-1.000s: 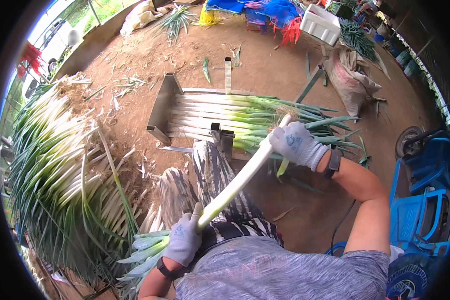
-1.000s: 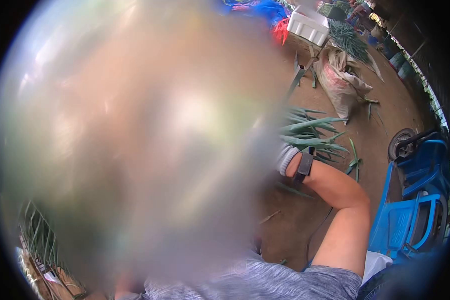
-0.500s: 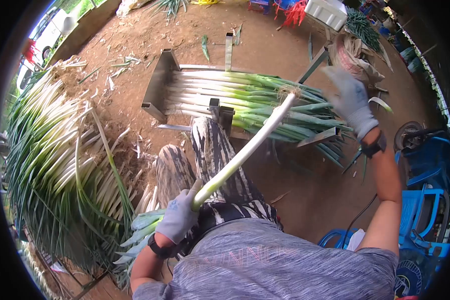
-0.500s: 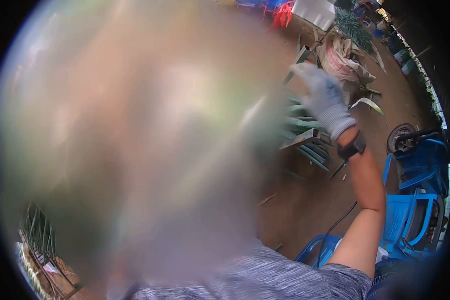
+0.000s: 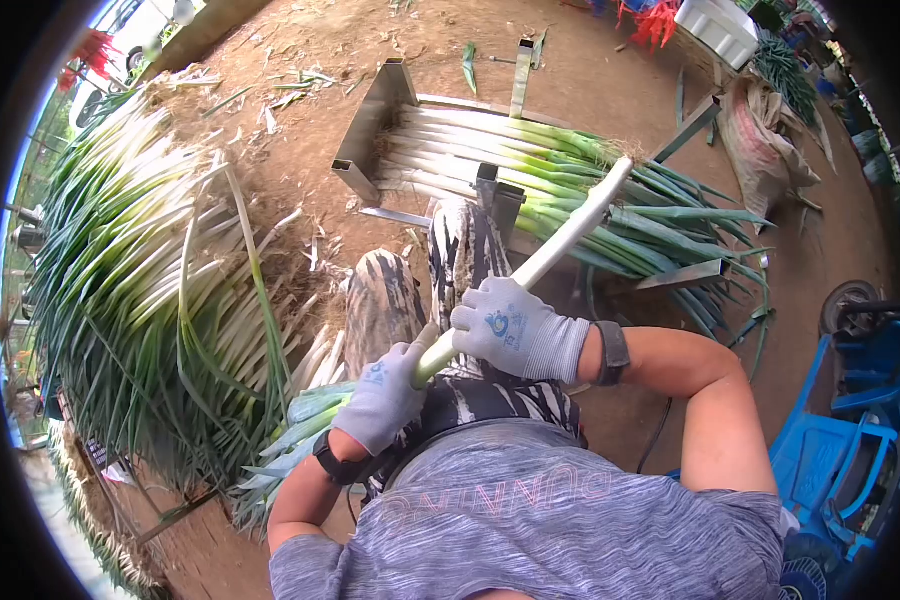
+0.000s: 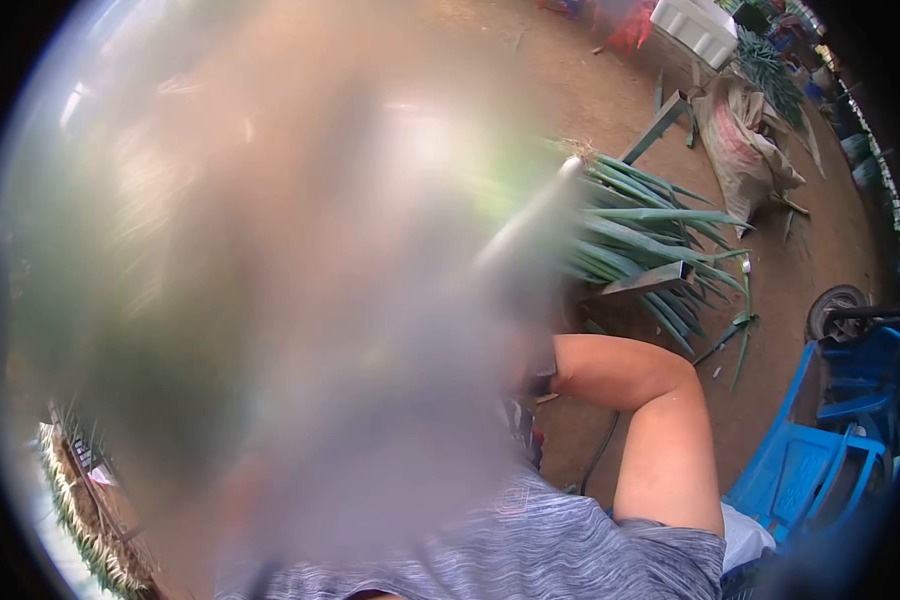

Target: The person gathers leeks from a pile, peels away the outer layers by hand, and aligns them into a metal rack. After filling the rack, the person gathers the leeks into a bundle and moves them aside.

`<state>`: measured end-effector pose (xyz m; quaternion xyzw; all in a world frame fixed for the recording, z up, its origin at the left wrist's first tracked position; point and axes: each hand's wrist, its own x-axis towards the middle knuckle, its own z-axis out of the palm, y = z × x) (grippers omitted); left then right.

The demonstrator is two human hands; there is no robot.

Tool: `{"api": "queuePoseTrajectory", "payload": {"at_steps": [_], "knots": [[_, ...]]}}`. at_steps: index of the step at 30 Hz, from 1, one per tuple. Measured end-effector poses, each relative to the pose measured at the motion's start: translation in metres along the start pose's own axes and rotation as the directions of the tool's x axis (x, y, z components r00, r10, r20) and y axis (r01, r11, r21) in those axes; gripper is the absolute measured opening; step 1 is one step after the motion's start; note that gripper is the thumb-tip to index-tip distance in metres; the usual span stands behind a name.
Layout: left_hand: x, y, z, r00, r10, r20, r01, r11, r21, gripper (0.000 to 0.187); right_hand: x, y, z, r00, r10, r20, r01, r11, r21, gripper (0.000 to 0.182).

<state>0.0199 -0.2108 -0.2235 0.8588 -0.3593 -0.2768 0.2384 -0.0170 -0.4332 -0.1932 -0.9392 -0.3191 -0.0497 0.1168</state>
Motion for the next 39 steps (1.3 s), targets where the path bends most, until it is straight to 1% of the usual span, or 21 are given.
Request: {"api": "queuePoseTrajectory", "payload": {"at_steps": [4,7,10,11,12,13,14,16,17,19,21,23,25,26,27,29,31,33,35,37,39], "knots": [[0.000,0.002,-0.009,0.996,-0.032,0.077,0.032,0.999,-0.002,0.059,-0.011,0.006,0.002,0.958,-0.266,-0.110,0.260,0.964,-0.060,0.006],[0.000,-0.002,-0.019,0.996,-0.013,0.088,0.020,0.996,-0.087,0.062,-0.039,0.015,-0.019,0.951,-0.304,-0.060,0.284,0.931,-0.228,0.007],[-0.002,-0.012,-0.027,0.999,0.023,0.043,-0.015,0.984,-0.178,0.065,-0.081,0.053,-0.055,0.996,-0.075,0.051,0.090,0.904,-0.418,0.006],[-0.002,-0.010,-0.032,0.996,-0.015,0.085,0.036,0.968,-0.250,0.066,-0.109,0.088,-0.056,0.998,0.037,-0.042,-0.052,0.881,-0.470,0.006],[-0.004,-0.005,-0.041,0.990,-0.048,0.134,0.088,0.945,-0.316,0.066,-0.125,0.112,-0.085,0.979,0.128,-0.159,-0.196,0.801,-0.565,0.005],[-0.005,-0.001,-0.047,0.979,-0.073,0.190,0.142,0.915,-0.378,0.067,-0.159,0.150,-0.103,0.930,0.354,-0.098,-0.294,0.559,-0.775,0.004],[-0.005,0.000,-0.049,0.961,-0.118,0.251,0.220,0.875,-0.431,0.067,-0.170,0.166,-0.140,0.854,0.485,-0.189,-0.367,0.305,-0.879,0.005],[-0.007,-0.007,-0.046,0.963,-0.088,0.256,0.199,0.872,-0.448,0.065,-0.245,0.228,-0.189,0.516,0.772,-0.372,-0.641,0.061,-0.765,0.017],[-0.008,-0.011,-0.043,0.964,-0.077,0.255,0.190,0.869,-0.456,0.064,-0.294,0.260,-0.203,0.328,0.785,-0.525,-0.775,-0.094,-0.625,0.022],[-0.011,-0.019,-0.033,0.990,-0.005,0.144,0.068,0.898,-0.435,0.057,-0.294,0.245,-0.227,-0.068,0.739,-0.670,-0.825,-0.419,-0.379,0.024],[-0.011,-0.018,-0.032,0.990,-0.010,0.140,0.070,0.900,-0.430,0.055,-0.297,0.243,-0.225,-0.053,0.797,-0.602,-0.862,-0.340,-0.375,0.032],[-0.009,-0.009,-0.040,0.968,-0.096,0.232,0.194,0.872,-0.450,0.056,-0.286,0.252,-0.208,0.195,0.865,-0.462,-0.934,0.020,-0.356,0.040],[-0.004,0.000,-0.050,0.933,-0.165,0.319,0.298,0.851,-0.432,0.055,-0.223,0.211,-0.176,0.489,0.702,-0.517,-0.872,0.381,-0.307,0.041],[-0.003,-0.003,-0.047,0.964,-0.105,0.246,0.206,0.877,-0.434,0.055,-0.199,0.206,-0.163,0.448,0.790,-0.419,-0.880,0.472,-0.049,0.052],[-0.002,-0.008,-0.040,0.983,-0.045,0.176,0.118,0.896,-0.427,0.054,-0.171,0.189,-0.147,0.432,0.820,-0.376,-0.873,0.485,0.055,0.051],[-0.001,-0.012,-0.030,0.995,0.045,0.094,-0.004,0.916,-0.401,0.054,-0.150,0.181,-0.106,0.758,0.595,-0.267,-0.642,0.752,-0.147,0.051],[-0.002,-0.011,-0.026,0.993,0.102,0.055,-0.074,0.925,-0.374,0.054,-0.080,0.117,-0.125,0.951,0.287,-0.113,-0.305,0.931,-0.199,0.052],[-0.006,-0.014,-0.017,0.994,0.109,0.017,-0.100,0.951,-0.294,0.055,-0.064,0.111,-0.107,0.984,0.179,-0.010,-0.178,0.967,-0.183,0.050],[-0.012,-0.018,-0.012,0.995,0.103,-0.006,-0.102,0.971,-0.217,0.056,-0.058,0.114,-0.098,0.903,0.280,0.326,-0.308,0.950,0.037,0.043],[-0.017,-0.021,-0.008,0.996,0.087,-0.013,-0.088,0.985,-0.149,0.057,-0.062,0.120,-0.091,0.924,0.204,0.323,-0.295,0.919,0.263,0.034],[-0.021,-0.017,-0.008,0.996,0.086,-0.032,-0.089,0.989,-0.119,0.058,-0.066,0.121,-0.088,0.939,0.166,0.300,-0.273,0.892,0.360,0.026]]}}
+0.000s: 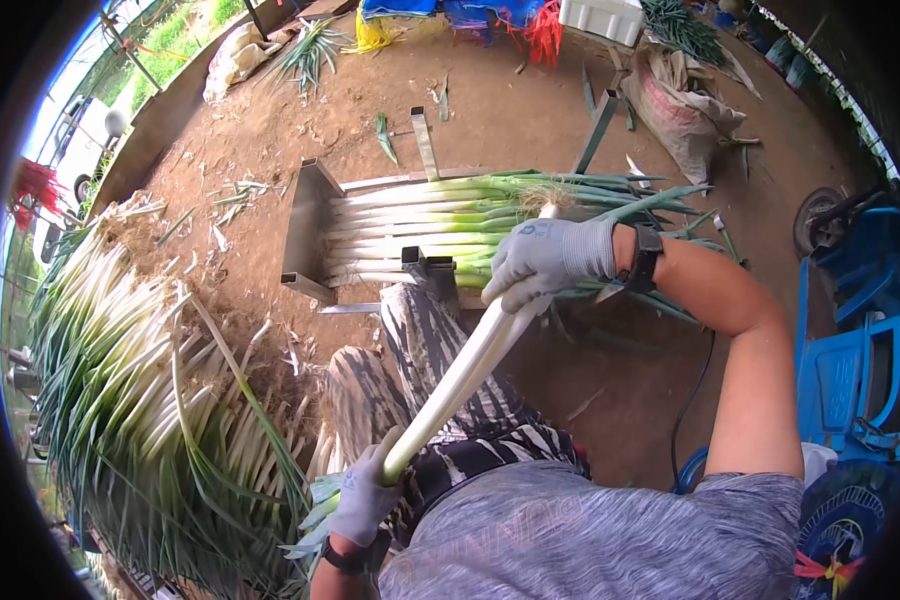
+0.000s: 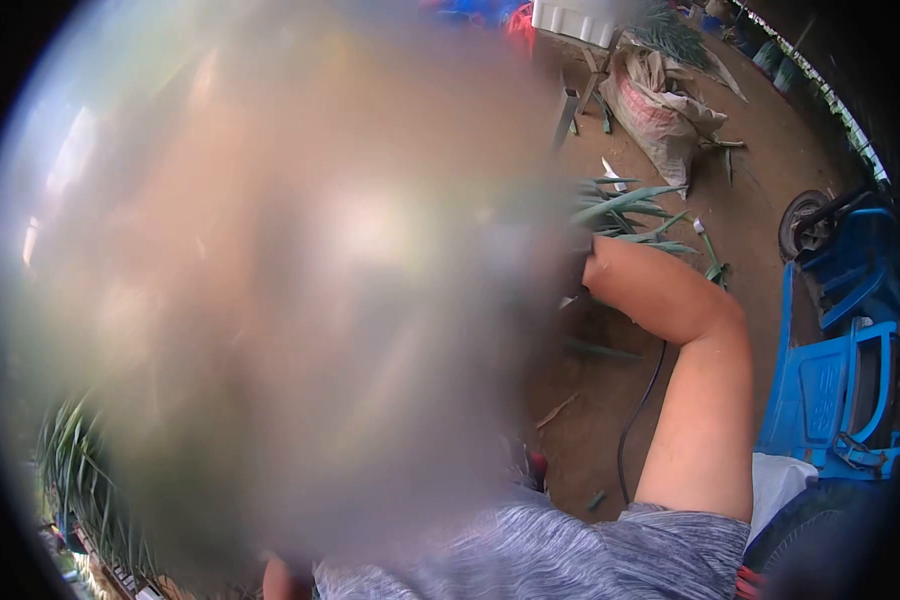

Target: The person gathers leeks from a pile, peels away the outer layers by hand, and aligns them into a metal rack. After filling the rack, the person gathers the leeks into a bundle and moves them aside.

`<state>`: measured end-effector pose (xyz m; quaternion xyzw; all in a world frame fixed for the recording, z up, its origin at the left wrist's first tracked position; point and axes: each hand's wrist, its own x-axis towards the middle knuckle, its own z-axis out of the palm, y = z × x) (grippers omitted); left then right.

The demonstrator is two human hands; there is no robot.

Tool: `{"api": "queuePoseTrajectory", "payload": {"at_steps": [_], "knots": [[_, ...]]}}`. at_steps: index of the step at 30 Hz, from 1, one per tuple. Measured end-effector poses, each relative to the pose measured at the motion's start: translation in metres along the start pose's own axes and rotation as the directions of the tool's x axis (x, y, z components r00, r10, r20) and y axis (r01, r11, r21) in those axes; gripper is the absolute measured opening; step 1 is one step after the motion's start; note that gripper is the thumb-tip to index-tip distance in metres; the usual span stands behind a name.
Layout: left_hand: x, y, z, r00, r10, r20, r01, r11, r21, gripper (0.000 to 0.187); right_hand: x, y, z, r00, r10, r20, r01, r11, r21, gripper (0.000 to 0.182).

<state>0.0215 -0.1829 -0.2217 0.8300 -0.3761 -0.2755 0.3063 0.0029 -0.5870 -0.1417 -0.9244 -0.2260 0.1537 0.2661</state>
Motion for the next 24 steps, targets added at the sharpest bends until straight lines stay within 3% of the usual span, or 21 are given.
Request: {"api": "queuePoseTrajectory", "payload": {"at_steps": [5,8,11,14,17,20,21,22,24], "knots": [[0.001,0.001,0.001,1.000,0.021,-0.018,-0.020,1.000,0.006,0.059,-0.005,-0.018,0.000,0.993,-0.002,-0.118,-0.004,0.999,-0.054,0.018],[0.000,-0.001,-0.001,1.000,0.030,-0.006,-0.030,1.000,0.005,0.057,-0.005,-0.022,0.002,0.995,0.002,-0.096,-0.024,0.975,-0.223,0.018],[0.000,-0.004,0.000,0.999,0.030,-0.015,-0.029,0.999,0.024,0.056,-0.004,-0.019,0.006,0.990,0.011,-0.141,-0.038,0.982,-0.188,0.019],[-0.001,-0.001,0.002,0.999,0.042,-0.031,-0.041,0.998,0.040,0.055,-0.001,-0.028,0.006,0.962,0.263,-0.076,-0.272,0.950,-0.153,0.017],[-0.002,0.003,0.004,1.000,0.014,-0.019,-0.013,0.997,0.076,0.055,0.004,-0.024,0.012,0.928,0.348,-0.130,-0.369,0.904,-0.214,0.018],[-0.004,0.008,0.004,1.000,0.007,-0.025,-0.005,0.997,0.077,0.056,0.009,-0.006,0.008,0.873,0.332,-0.357,-0.483,0.693,-0.536,0.016],[-0.006,0.007,0.004,0.999,0.022,-0.034,-0.019,0.997,0.071,0.056,0.003,0.015,0.000,0.829,0.307,-0.468,-0.557,0.523,-0.645,0.010],[-0.006,0.007,0.003,0.998,0.038,-0.044,-0.035,0.997,0.067,0.056,-0.020,0.066,-0.011,0.752,0.077,-0.655,-0.598,0.498,-0.628,0.007],[-0.006,0.012,-0.001,1.000,-0.002,-0.020,0.003,0.998,0.065,0.056,-0.060,0.087,-0.064,0.597,0.190,-0.779,-0.797,0.250,-0.550,0.004]]}}
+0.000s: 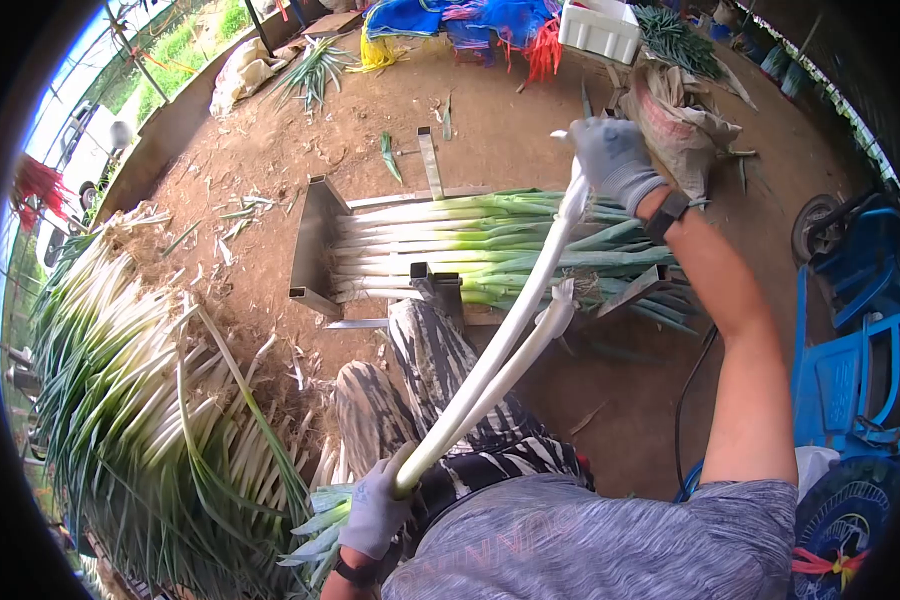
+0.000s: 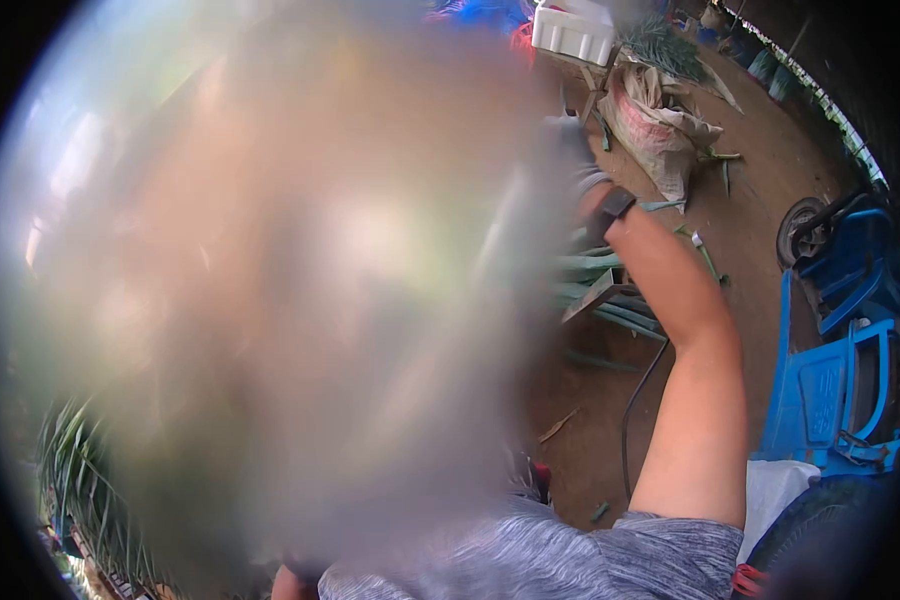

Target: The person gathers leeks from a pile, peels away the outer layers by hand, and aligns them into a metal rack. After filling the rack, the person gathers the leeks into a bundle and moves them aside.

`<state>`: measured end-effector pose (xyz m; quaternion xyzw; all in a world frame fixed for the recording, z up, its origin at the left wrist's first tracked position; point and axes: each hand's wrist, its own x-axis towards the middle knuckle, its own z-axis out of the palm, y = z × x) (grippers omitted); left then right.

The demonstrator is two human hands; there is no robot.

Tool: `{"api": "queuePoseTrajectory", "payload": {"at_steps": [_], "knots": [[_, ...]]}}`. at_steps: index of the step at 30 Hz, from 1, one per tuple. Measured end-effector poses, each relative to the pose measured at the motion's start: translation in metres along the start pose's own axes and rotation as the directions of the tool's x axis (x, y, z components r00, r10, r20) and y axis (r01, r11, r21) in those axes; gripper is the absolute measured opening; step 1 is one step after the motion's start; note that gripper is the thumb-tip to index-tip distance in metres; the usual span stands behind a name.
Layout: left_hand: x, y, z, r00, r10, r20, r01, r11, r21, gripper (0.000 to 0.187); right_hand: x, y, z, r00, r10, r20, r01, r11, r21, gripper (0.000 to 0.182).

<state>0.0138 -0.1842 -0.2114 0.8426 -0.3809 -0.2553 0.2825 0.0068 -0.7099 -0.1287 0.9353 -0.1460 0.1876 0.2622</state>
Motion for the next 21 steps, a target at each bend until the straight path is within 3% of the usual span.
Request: {"api": "queuePoseTrajectory", "payload": {"at_steps": [1,2,3,4,5,6,8,9,10,11,12,13,16,18,21], "knots": [[0.001,-0.001,-0.001,1.000,-0.016,0.013,0.016,1.000,0.004,0.056,0.002,0.027,-0.013,0.984,0.103,-0.144,-0.122,0.984,-0.133,0.005],[0.000,-0.002,-0.001,0.999,-0.031,0.023,0.031,1.000,0.007,0.056,0.002,0.072,0.000,0.946,0.308,-0.096,-0.323,0.902,-0.286,0.008],[0.000,-0.004,0.000,1.000,-0.028,0.011,0.028,1.000,0.002,0.055,-0.011,0.107,-0.009,0.892,0.447,-0.069,-0.446,0.841,-0.306,0.015],[0.001,-0.006,-0.001,1.000,-0.018,0.003,0.019,1.000,-0.018,0.055,-0.024,0.149,0.001,0.768,0.640,0.005,-0.601,0.723,-0.342,0.020],[0.002,-0.008,-0.001,1.000,-0.011,-0.002,0.011,0.999,-0.040,0.055,-0.038,0.172,-0.009,0.690,0.724,0.019,-0.694,0.668,-0.269,0.021],[0.003,-0.009,0.000,1.000,-0.005,0.000,0.005,0.998,-0.065,0.055,-0.048,0.178,-0.021,0.592,0.806,0.017,-0.764,0.567,-0.308,0.022],[0.007,-0.015,0.002,1.000,-0.005,-0.006,0.004,0.996,-0.086,0.052,-0.067,0.175,-0.023,0.625,0.781,-0.018,-0.695,0.545,-0.469,0.028],[0.010,-0.017,0.004,1.000,-0.004,-0.016,0.003,0.997,-0.080,0.051,-0.075,0.154,-0.035,0.693,0.720,0.044,-0.663,0.660,-0.354,0.034],[0.013,-0.019,0.005,1.000,-0.006,-0.026,0.004,0.997,-0.074,0.051,-0.075,0.122,-0.048,0.758,0.645,0.098,-0.614,0.756,-0.225,0.042],[0.015,-0.019,0.005,0.999,0.012,-0.032,-0.016,0.992,-0.125,0.050,-0.068,0.100,-0.063,0.713,0.537,0.451,-0.611,0.791,0.025,0.055],[0.018,-0.018,0.005,1.000,0.006,-0.016,-0.008,0.990,-0.140,0.050,-0.077,0.071,-0.058,0.783,0.358,0.509,-0.577,0.725,0.377,0.057],[0.020,-0.016,0.004,1.000,-0.001,0.000,0.001,0.989,-0.150,0.050,-0.084,0.046,-0.031,0.771,0.139,0.622,-0.537,0.666,0.517,0.059],[0.021,-0.014,0.002,0.999,0.002,0.033,0.002,0.991,-0.130,0.051,-0.113,-0.044,-0.009,0.881,-0.241,0.407,-0.173,0.637,0.751,0.053],[0.017,-0.012,0.002,0.999,-0.002,0.036,0.006,0.994,-0.107,0.052,-0.116,-0.075,-0.001,0.912,-0.288,0.292,-0.069,0.595,0.801,0.049],[0.009,-0.010,0.003,0.999,-0.039,-0.029,0.037,0.995,-0.091,0.049,-0.107,-0.085,-0.010,0.937,-0.242,0.251,-0.083,0.544,0.835,0.034]]}}
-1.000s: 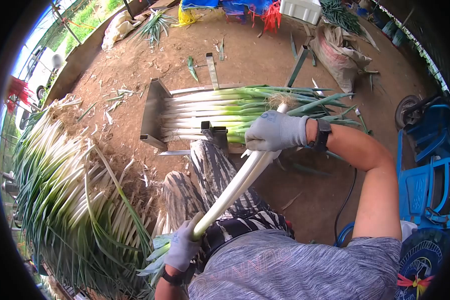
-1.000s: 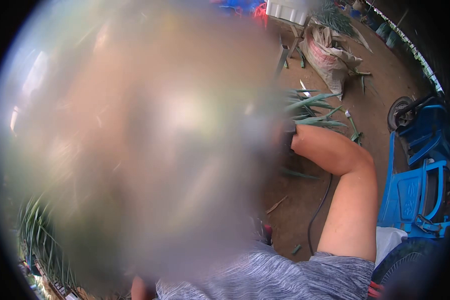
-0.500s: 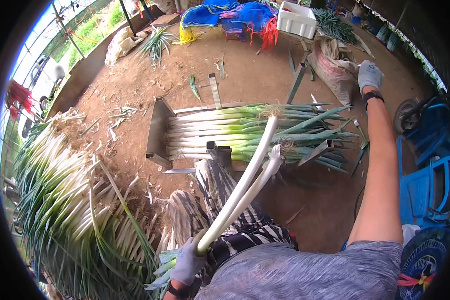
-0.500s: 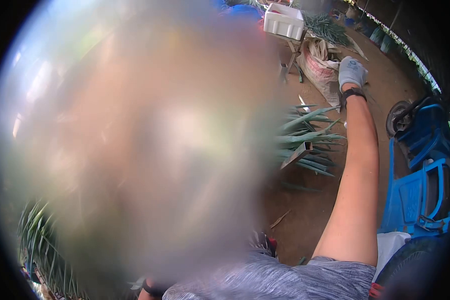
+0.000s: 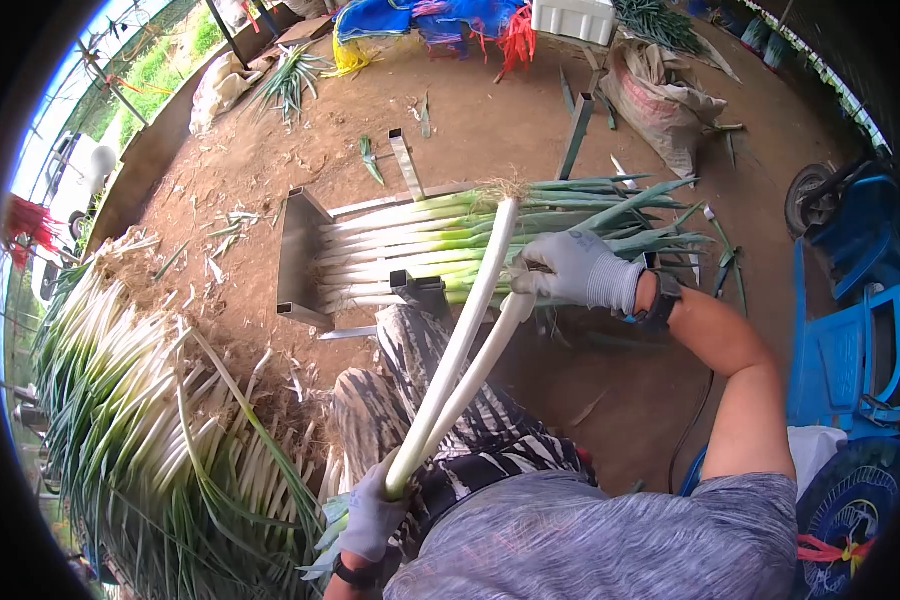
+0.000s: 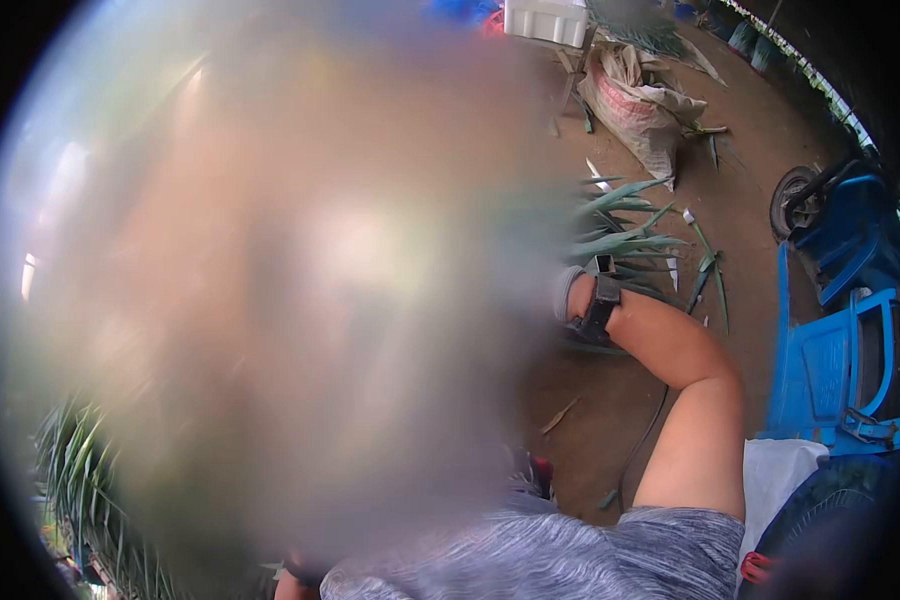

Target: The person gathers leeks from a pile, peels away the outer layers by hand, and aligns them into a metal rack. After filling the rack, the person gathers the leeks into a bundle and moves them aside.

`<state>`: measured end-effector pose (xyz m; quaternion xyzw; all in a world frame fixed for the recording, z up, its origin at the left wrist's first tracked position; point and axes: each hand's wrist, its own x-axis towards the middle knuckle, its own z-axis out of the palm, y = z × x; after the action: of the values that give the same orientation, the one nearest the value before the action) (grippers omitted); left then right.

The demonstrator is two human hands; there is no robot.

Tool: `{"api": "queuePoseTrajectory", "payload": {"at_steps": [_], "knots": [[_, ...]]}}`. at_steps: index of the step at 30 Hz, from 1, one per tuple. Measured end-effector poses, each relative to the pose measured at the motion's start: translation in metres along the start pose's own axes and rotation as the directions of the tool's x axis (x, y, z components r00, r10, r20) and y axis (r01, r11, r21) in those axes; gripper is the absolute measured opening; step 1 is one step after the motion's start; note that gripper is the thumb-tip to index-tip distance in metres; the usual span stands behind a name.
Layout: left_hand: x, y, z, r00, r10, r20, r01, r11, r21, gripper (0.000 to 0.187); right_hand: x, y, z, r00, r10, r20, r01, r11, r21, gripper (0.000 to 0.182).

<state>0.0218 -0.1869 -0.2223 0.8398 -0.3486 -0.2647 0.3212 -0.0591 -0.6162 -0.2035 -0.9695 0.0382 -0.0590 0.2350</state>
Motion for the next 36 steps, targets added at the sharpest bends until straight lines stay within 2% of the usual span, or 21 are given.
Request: {"api": "queuePoseTrajectory", "payload": {"at_steps": [4,6,8,10,11,12,13,14,15,17,18,19,20,21,22,25,26,29,34,35,36], "knots": [[0.002,0.002,0.004,1.000,-0.006,-0.001,0.006,1.000,-0.008,0.045,-0.002,-0.008,0.004,0.971,-0.192,-0.142,0.156,0.961,-0.229,0.015],[0.000,0.003,0.002,1.000,-0.005,0.026,0.006,1.000,-0.016,0.045,-0.010,-0.011,0.001,0.956,-0.270,-0.111,0.200,0.883,-0.426,0.013],[0.000,0.009,-0.003,0.997,-0.031,0.073,0.033,0.999,-0.029,0.044,-0.014,-0.059,-0.033,0.995,-0.099,-0.015,0.084,0.905,-0.417,0.011],[0.000,0.006,-0.003,0.996,-0.027,0.082,0.031,0.998,-0.047,0.044,-0.022,-0.027,-0.032,0.986,0.041,-0.162,-0.144,0.701,-0.699,0.009],[0.001,0.005,-0.002,0.996,-0.022,0.087,0.027,0.998,-0.058,0.044,-0.034,0.015,-0.043,0.938,0.185,-0.292,-0.338,0.668,-0.663,0.009],[0.001,0.010,-0.009,0.977,-0.137,0.164,0.172,0.960,-0.220,0.042,-0.048,0.044,-0.076,0.830,0.246,-0.501,-0.543,0.563,-0.623,0.012],[0.001,0.007,-0.011,0.971,-0.165,0.172,0.203,0.950,-0.237,0.041,-0.073,0.070,-0.109,0.655,0.281,-0.702,-0.713,0.538,-0.450,0.014],[0.001,0.001,-0.013,0.966,-0.192,0.176,0.233,0.939,-0.255,0.040,-0.097,0.094,-0.145,0.509,0.565,-0.650,-0.856,0.255,-0.449,0.018],[0.001,0.001,-0.016,0.957,-0.222,0.187,0.268,0.924,-0.275,0.039,-0.113,0.090,-0.166,0.416,0.590,-0.691,-0.870,0.038,-0.491,0.034],[0.011,0.005,-0.029,0.885,-0.333,0.326,0.445,0.812,-0.377,0.039,-0.129,0.088,-0.167,0.420,0.468,-0.777,-0.862,-0.062,-0.503,0.045],[0.016,0.003,-0.031,0.905,-0.306,0.296,0.402,0.844,-0.356,0.040,-0.130,0.072,-0.163,0.417,0.403,-0.815,-0.860,-0.116,-0.497,0.051],[0.021,0.001,-0.032,0.923,-0.277,0.267,0.358,0.873,-0.330,0.041,-0.114,0.041,-0.153,0.480,0.482,-0.733,-0.864,0.112,-0.492,0.054],[0.024,-0.003,-0.031,0.931,-0.245,0.270,0.332,0.877,-0.347,0.042,-0.102,0.018,-0.143,0.584,0.609,-0.536,-0.810,0.486,-0.330,0.059],[0.027,-0.007,-0.030,0.938,-0.215,0.272,0.307,0.879,-0.364,0.043,-0.084,-0.011,-0.128,0.645,0.730,-0.223,-0.723,0.679,0.130,0.061],[0.030,-0.010,-0.030,0.946,-0.185,0.267,0.280,0.881,-0.381,0.043,-0.079,0.003,-0.093,0.850,0.519,-0.084,-0.458,0.809,0.368,0.064],[0.026,0.005,-0.035,0.897,-0.267,0.353,0.400,0.830,-0.389,0.044,-0.046,-0.048,-0.039,0.896,0.384,0.222,-0.398,0.474,0.785,0.062],[0.025,0.025,-0.040,0.862,-0.321,0.392,0.463,0.812,-0.355,0.042,-0.038,-0.044,-0.020,0.944,0.285,0.167,-0.282,0.434,0.856,0.055],[0.015,0.013,-0.034,0.900,-0.246,0.360,0.364,0.878,-0.310,0.039,-0.021,-0.059,-0.009,0.959,0.275,0.067,-0.159,0.330,0.931,0.050],[0.015,0.003,-0.029,0.897,-0.247,0.368,0.373,0.868,-0.329,0.042,-0.024,-0.054,-0.015,0.939,0.309,0.151,-0.272,0.399,0.876,0.019],[0.016,0.009,-0.032,0.888,-0.254,0.383,0.390,0.856,-0.338,0.043,-0.025,-0.051,-0.016,0.954,0.272,-0.126,-0.110,0.709,0.696,0.020],[0.017,0.013,-0.035,0.885,-0.226,0.407,0.396,0.826,-0.400,0.044,-0.022,-0.044,-0.014,0.921,0.129,-0.368,0.026,0.921,0.389,0.020]]}}
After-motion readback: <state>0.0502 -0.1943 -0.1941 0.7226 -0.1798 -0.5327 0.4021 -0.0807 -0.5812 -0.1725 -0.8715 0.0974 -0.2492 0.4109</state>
